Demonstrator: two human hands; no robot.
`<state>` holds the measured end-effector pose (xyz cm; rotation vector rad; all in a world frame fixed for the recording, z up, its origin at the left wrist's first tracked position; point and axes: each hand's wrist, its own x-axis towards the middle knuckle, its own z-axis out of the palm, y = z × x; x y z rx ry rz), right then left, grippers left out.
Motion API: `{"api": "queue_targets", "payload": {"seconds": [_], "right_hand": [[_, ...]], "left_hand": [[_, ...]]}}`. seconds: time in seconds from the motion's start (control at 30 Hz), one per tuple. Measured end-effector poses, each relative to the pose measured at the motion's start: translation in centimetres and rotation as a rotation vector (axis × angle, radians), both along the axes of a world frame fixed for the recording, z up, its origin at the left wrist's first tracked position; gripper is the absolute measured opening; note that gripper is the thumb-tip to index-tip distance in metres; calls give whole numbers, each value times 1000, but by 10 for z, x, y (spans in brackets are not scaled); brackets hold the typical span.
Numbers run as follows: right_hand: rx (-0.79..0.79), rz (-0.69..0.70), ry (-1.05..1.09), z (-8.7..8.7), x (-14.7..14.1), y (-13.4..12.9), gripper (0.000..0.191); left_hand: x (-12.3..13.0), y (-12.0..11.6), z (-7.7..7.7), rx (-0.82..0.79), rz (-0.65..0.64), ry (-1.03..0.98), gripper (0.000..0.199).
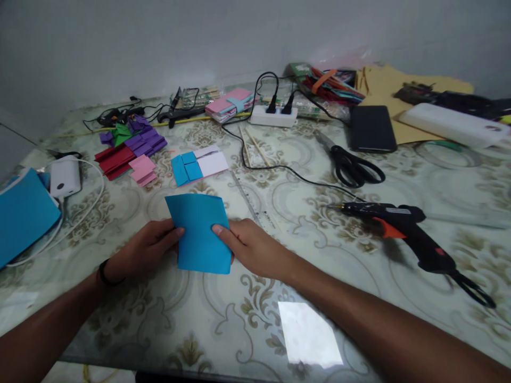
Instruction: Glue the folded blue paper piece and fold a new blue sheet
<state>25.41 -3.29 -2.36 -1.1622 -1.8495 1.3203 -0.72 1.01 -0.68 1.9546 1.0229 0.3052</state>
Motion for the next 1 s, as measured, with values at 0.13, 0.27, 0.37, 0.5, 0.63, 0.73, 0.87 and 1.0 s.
{"api": "queue_targets", "payload": {"seconds": [0.13,0.27,0.37,0.5,0.63,0.73,0.87,1.0], "right_hand": [[-10,1,-2,-1,0,0,51],[-43,14,4,0,-1,0,49],[-55,3,11,0,-1,1,49],[-3,-23,0,-1,-1,2,51],[20,-23,-8,0,-1,4,52],[-16,-16,11,2,-1,3,54],[-28,-20,10,3,-1,2,57],[-17,-34,-17,2,-2,2,59]], "left_hand": [[1,0,0,21,4,17,41],[1,0,1,18,1,28,42],[0,-1,1,11,-15,22,41],[2,-1,2,9,-24,21,41],[2,-1,4,23,-26,36,42],[2,-1,3,21,-29,23,42],[2,-1,3,21,-39,12,41],[2,-2,4,2,-29,21,40]]}}
